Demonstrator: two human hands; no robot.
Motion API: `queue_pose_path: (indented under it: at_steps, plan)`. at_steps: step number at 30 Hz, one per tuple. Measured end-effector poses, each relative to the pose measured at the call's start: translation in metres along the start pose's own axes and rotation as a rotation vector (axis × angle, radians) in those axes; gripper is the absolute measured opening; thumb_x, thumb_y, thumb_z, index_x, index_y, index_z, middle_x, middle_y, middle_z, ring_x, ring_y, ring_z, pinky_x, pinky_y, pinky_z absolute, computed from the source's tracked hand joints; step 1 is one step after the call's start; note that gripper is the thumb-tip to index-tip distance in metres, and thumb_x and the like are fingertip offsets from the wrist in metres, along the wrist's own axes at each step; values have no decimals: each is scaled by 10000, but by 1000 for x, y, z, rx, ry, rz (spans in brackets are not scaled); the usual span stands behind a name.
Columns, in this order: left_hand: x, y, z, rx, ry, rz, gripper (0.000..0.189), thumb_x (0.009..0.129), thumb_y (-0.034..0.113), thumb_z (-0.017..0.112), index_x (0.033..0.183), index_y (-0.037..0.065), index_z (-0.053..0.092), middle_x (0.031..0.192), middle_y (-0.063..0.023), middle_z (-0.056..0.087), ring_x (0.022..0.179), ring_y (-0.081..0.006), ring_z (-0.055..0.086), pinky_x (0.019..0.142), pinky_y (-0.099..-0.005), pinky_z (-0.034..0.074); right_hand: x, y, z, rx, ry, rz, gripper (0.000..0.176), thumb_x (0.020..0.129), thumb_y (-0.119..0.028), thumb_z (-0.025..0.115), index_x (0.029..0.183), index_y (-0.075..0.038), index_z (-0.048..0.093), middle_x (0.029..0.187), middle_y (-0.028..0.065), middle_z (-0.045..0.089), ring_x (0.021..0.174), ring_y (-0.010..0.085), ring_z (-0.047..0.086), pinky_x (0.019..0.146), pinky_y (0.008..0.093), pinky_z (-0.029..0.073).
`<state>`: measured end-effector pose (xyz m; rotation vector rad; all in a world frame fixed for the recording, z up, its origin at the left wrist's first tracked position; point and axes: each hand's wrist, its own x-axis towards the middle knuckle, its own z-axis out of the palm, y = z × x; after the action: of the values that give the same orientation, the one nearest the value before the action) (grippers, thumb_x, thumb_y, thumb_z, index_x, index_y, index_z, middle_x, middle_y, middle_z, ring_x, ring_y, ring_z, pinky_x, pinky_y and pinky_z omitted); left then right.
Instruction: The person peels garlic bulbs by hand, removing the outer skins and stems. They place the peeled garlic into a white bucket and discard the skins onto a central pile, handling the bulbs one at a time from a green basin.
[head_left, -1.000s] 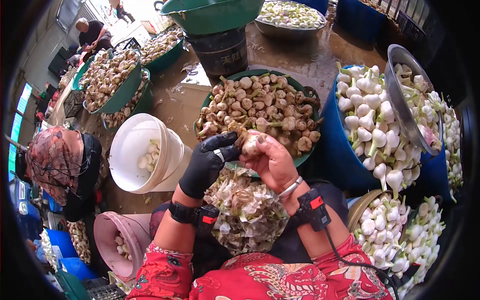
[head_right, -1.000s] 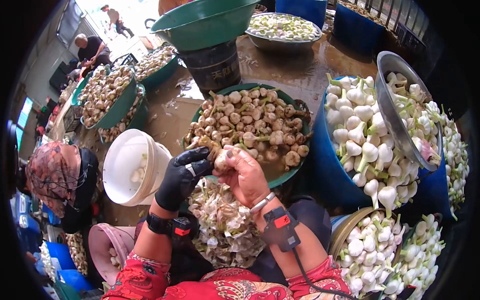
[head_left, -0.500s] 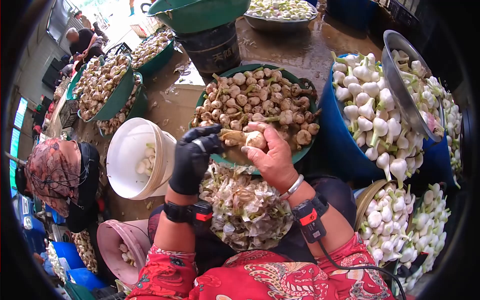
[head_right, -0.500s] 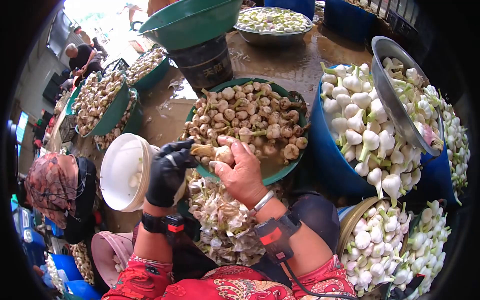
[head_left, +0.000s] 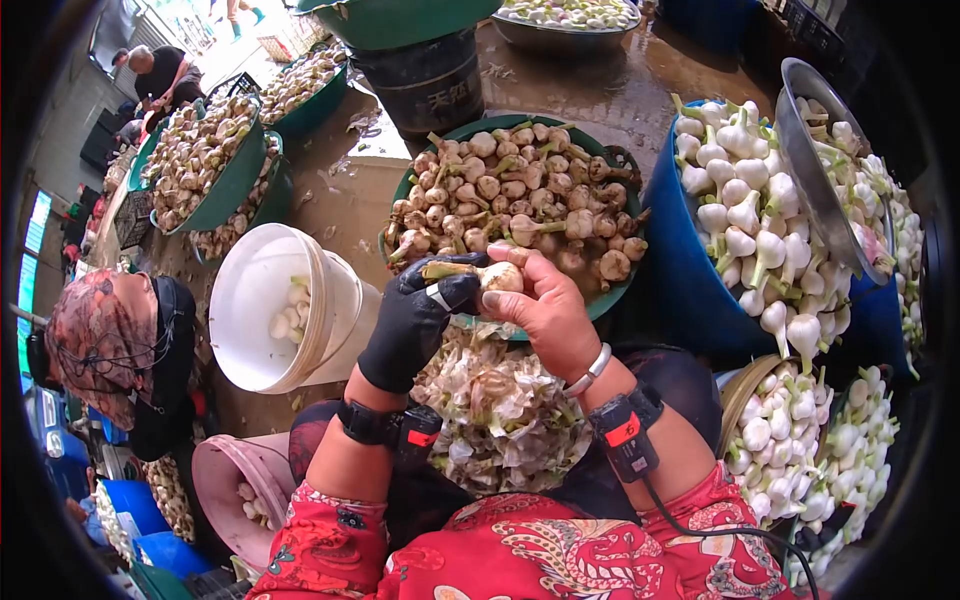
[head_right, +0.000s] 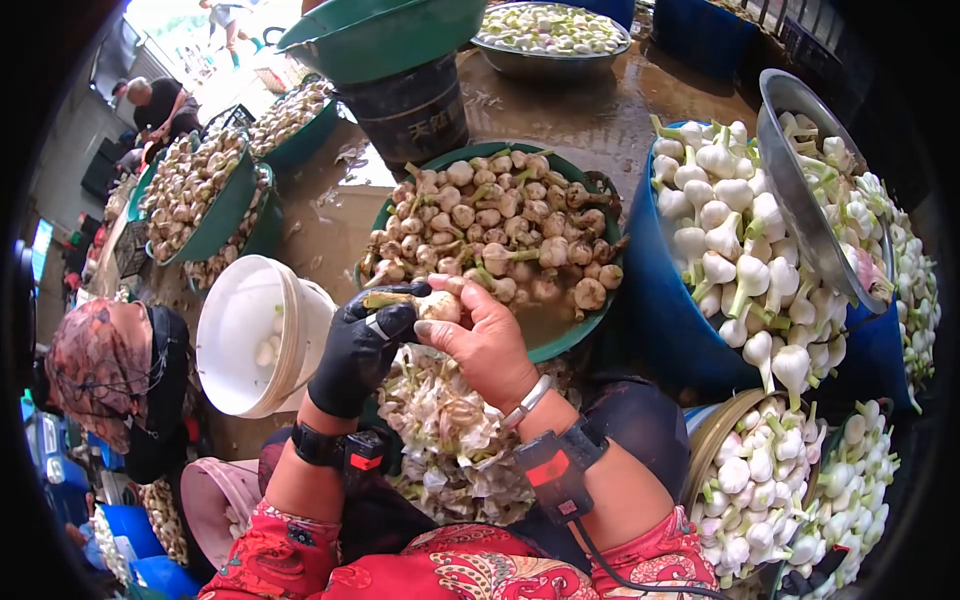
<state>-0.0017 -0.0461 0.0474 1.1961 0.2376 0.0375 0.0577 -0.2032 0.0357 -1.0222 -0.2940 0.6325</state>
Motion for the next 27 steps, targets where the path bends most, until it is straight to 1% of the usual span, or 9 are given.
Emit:
queue_pose_path:
  at_steps: [9, 12, 15, 18, 21, 24, 25, 26, 27]
  plan:
    - [-6, 2, -8, 325, 46, 10, 306, 832, 96, 639, 1113, -25, 626, 943, -64, 666, 802, -131, 622, 738, -276, 510, 2, 18, -13, 273, -66, 240, 485, 892, -89, 568, 1328, 23, 388, 949, 50, 608, 812, 119, 590, 692, 254, 485]
    - [-6, -2, -7, 368, 71, 26, 332, 827, 99, 643, 1134, -26, 612, 960, -71, 663, 801, -131, 624, 726, -271, 509, 0, 19, -11, 249, -61, 218, 495, 909, -113, 547, 1352, 12, 366, 932, 38, 597, 806, 98, 568, 699, 237, 473]
    - [-7, 2, 2, 85, 40, -24, 345, 829, 110, 644, 1143, -25, 601, 993, -78, 657, 807, -136, 628, 717, -269, 508, 0, 11, -6, -153, -34, 33, 510, 918, -103, 514, 1380, 16, 331, 906, 5, 569, 798, 59, 533, 712, 213, 453]
    - [-8, 2, 2, 18, 28, -72, 347, 838, 132, 639, 1143, -27, 592, 1015, -80, 652, 827, -148, 633, 728, -272, 511, 2, 28, -5, -143, -31, -98, 528, 911, -86, 510, 1394, 6, 317, 877, -6, 553, 784, 63, 526, 717, 216, 455]
    - [-6, 1, -1, 124, 22, -73, 304, 836, 59, 652, 1130, -6, 610, 973, -48, 667, 844, -134, 630, 727, -274, 518, -4, 16, -5, -102, -8, 7, 472, 924, -114, 486, 1364, -4, 356, 834, 0, 541, 764, 76, 514, 677, 213, 442]
    - [-7, -2, -1, 477, 63, 7, 248, 798, 49, 666, 1039, -5, 641, 939, -60, 666, 831, -161, 639, 740, -286, 509, -4, 25, -19, 225, -76, 170, 425, 931, -163, 473, 1319, -9, 391, 796, 15, 542, 725, 94, 517, 609, 217, 420]
    - [-6, -7, -6, 782, 28, 261, 257, 779, 15, 655, 1036, 25, 648, 907, -77, 669, 821, -193, 639, 729, -303, 509, -5, 21, -15, 210, 45, 262, 340, 932, -216, 457, 1206, -15, 471, 779, 47, 572, 650, 123, 544, 512, 231, 397]
    - [-5, -10, -8, 1082, -8, 519, 282, 760, -19, 644, 1032, 54, 655, 875, -93, 672, 812, -224, 640, 719, -320, 509, -4, 20, -21, 210, 46, 270, 340, 932, -216, 457, 1206, -15, 471, 779, 47, 572, 650, 123, 544, 512, 231, 397]
    - [-4, -12, -10, 1099, -24, 571, 258, 738, -26, 631, 977, 63, 665, 848, -124, 651, 798, -275, 627, 707, -339, 505, -3, 18, -31, 298, -100, 441, 345, 923, -233, 455, 1169, 4, 499, 815, 79, 593, 656, 146, 562, 518, 244, 419]
